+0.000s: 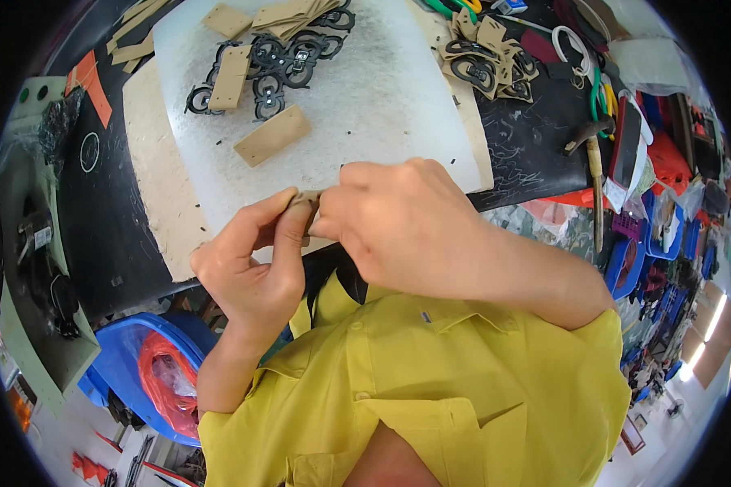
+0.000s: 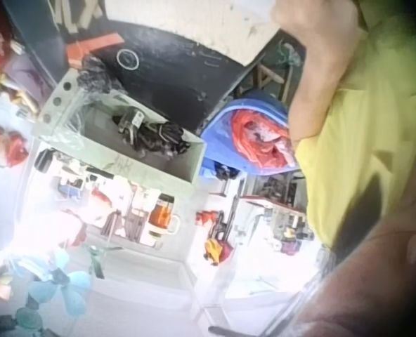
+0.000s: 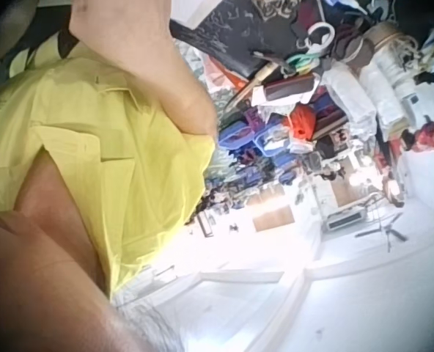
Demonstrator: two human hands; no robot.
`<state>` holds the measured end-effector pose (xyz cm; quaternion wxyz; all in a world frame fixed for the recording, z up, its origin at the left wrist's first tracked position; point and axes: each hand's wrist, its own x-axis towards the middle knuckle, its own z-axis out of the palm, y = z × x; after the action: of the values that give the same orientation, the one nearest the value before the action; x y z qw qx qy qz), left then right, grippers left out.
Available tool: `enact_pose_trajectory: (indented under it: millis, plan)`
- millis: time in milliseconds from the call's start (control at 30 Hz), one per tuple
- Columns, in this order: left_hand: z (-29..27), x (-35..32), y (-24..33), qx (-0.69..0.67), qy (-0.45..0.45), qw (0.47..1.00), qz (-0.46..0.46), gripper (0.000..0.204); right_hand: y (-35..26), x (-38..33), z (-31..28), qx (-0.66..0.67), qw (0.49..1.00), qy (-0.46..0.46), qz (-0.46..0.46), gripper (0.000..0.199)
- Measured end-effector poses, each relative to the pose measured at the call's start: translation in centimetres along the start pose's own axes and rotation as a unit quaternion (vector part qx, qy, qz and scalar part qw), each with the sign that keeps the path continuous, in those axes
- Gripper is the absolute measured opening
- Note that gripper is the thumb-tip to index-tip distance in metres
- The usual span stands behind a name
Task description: The person uses a red multi-tool to pry black plastic clips off small rectangular cardboard tags. They repeatedly pick up a tag, use the tool to separate the clip, and place the clip on the table. The process is repeated for multiple units throughout the clip.
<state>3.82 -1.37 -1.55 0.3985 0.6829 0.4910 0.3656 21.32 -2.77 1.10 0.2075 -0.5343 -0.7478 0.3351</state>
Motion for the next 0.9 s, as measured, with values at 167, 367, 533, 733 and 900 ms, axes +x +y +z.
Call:
enact_pose_trajectory:
  millis: [167, 367, 533, 733, 900]
  plan:
    - [0.0, 1.5, -0.6, -0.440, 0.107, 0.878, -0.153, 0.009, 0.4, 1.3, -0.3, 0.308, 0.938, 0.033, 0.157, 0.020]
    - [0.3, 1.0, -0.6, -0.466, 0.061, 0.864, -0.182, 0.016, -0.4, 1.8, 1.5, 0.368, 0.903, 0.128, 0.183, 0.025]
    - [-2.8, 1.1, 0.0, -0.269, -0.098, 0.939, -0.192, 0.023, 0.1, 1.5, -0.4, 0.110, 0.992, 0.019, 0.064, 0.027]
    - [-3.5, 1.6, -0.2, -0.283, -0.033, 0.918, -0.276, 0.021, 0.2, 0.6, -0.4, -0.146, 0.967, 0.180, -0.107, 0.031]
    - [-2.8, 1.2, -0.1, -0.299, 0.000, 0.912, -0.281, 0.021, 1.3, -0.6, 0.2, -0.224, 0.936, 0.173, -0.210, 0.034]
